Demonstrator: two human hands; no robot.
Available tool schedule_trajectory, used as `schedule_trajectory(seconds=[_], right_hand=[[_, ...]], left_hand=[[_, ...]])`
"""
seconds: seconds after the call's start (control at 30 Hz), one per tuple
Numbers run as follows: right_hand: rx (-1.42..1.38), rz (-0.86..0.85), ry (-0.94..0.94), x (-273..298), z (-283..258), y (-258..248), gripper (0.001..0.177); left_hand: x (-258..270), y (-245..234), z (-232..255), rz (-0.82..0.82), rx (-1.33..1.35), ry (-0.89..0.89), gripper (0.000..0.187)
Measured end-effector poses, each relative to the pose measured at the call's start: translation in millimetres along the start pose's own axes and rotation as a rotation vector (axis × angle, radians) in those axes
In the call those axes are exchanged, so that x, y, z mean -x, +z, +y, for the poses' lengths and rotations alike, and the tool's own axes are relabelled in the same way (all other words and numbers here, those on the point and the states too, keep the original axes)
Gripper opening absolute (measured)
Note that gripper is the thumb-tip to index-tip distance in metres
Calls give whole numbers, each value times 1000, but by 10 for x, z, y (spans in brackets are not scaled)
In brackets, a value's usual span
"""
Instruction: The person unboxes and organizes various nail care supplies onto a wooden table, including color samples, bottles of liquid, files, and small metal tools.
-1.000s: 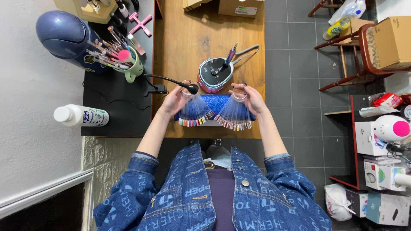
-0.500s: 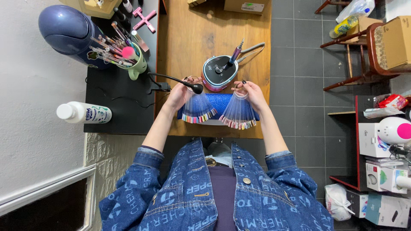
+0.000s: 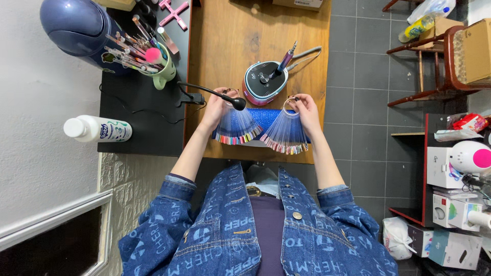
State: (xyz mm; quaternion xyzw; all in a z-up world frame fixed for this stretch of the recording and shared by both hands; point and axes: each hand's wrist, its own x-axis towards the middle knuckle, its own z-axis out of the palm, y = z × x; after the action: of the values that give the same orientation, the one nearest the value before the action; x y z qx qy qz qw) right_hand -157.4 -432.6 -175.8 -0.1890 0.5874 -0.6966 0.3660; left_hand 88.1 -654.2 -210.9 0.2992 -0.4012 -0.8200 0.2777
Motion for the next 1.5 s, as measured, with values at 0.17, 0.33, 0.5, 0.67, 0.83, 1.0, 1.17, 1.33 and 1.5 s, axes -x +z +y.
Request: schedule_trajectory(seconds=[0.17,0.33,0.5,0.67,0.83,1.0,1.17,1.33,1.5], right_hand=[[78,29,-65,93,-112,113,20],[158,50,-108,55,-45,68,25],[254,79,-155,146,-187,142,24],[340,80,-198,217,-285,187,24],[465,74,-245,241,-285,184,24],[415,98,-279,250,-241,166,24],[316,122,-285,290,-248,140,22],[158,153,-258,304,-212,132,20],[-27,158,-248,278,-118,104,19]], left_hand=[[-28,-108,-115,9,-180,126,42],[17,-23,-27,43,-323,182,39],[119,80,54,95,-417,197,36],[147,103,50,83,-436,235,41],[209,140,110,82,-519,252,43],[279,195,194,86,-582,273,40],[245,147,215,65,-601,262,37],[297,165,233,66,-477,235,37],[316,170,259,80,-485,243,37]])
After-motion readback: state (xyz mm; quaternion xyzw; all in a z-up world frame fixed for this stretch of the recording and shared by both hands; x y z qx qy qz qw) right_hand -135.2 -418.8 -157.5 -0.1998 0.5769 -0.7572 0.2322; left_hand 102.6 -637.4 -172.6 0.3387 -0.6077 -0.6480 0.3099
